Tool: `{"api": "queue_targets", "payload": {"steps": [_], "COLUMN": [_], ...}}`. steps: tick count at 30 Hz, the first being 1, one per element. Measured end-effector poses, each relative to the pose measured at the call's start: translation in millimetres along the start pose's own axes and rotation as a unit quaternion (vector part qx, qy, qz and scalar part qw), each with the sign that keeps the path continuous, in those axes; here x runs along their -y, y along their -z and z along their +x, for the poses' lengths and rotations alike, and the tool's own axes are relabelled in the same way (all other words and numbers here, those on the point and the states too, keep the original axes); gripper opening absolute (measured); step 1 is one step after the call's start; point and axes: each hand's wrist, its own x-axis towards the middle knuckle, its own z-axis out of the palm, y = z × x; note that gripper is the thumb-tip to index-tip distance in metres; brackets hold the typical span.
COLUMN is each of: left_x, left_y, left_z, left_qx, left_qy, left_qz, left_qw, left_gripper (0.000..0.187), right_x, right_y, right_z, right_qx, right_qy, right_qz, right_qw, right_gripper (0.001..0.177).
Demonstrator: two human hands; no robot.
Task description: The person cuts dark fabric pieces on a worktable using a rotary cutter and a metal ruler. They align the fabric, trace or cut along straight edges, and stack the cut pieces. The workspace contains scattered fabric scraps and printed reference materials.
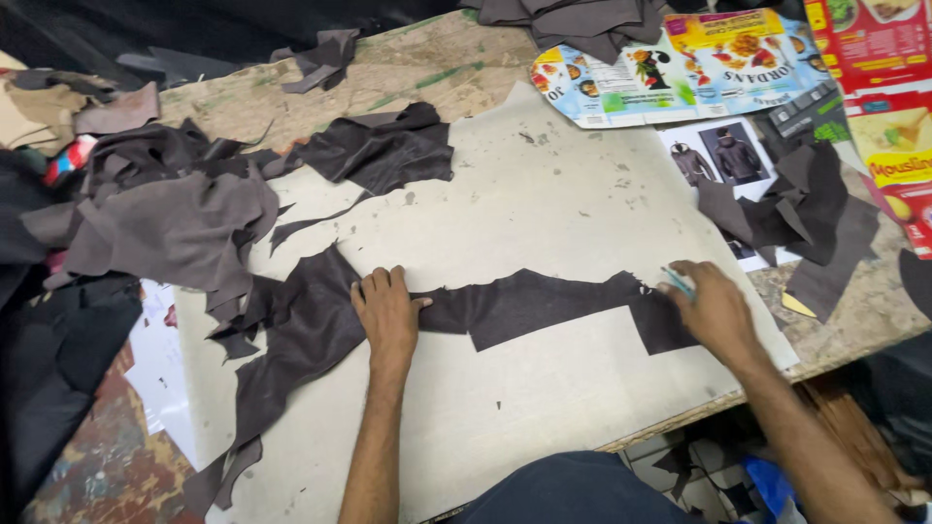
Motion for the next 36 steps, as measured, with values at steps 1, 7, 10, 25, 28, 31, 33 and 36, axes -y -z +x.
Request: {"api": "queue_targets", "payload": {"steps": [1, 7, 10, 25, 28, 31, 33, 36], "left_x": [6, 5, -4, -170, -187, -166, -125, -63], "left_y": [2, -3, -12, -74, -82, -80, -68, -42], "left_z": [-1, -6, -13, -100, -105, -86, -69, -47], "left_qx": [0.016, 0.015, -0.025, 0.233, 0.261, 0.283, 0.278, 0.204], "left_qy": [0.011, 0.008, -0.021, -0.354, -0.405, -0.368, -0.307, -0.238], "left_qz": [0.008, 0.034, 0.014, -0.004, -0.060, -0.160, -0.152, -0.073], "left_qw": [1.000, 0.999, 0.999, 0.906, 0.874, 0.871, 0.897, 0.947], "left_gripper": [0.057, 0.036, 0.029, 0.111, 0.107, 0.089, 0.075, 0.064], "right_x": [12, 35, 20, -12, 0, 10, 24, 54], "right_y": [-19, -38, -18, 14, 19, 14, -7, -53], "right_z": [-3, -7, -12, -56, -58, -64, -69, -71], "right_qx": [0.001, 0.057, 0.099, 0.088, -0.006, -0.014, 0.079, -0.001], "right_qy": [0.013, -0.028, -0.104, -0.145, -0.083, 0.015, 0.076, 0.307], "right_qz": [-0.001, -0.034, -0.083, -0.147, -0.189, -0.129, -0.107, -0.025], "right_qw": [1.000, 0.997, 0.986, 0.975, 0.979, 0.991, 0.988, 0.952], "right_gripper": [0.042, 0.036, 0.036, 0.042, 0.043, 0.031, 0.037, 0.027]}}
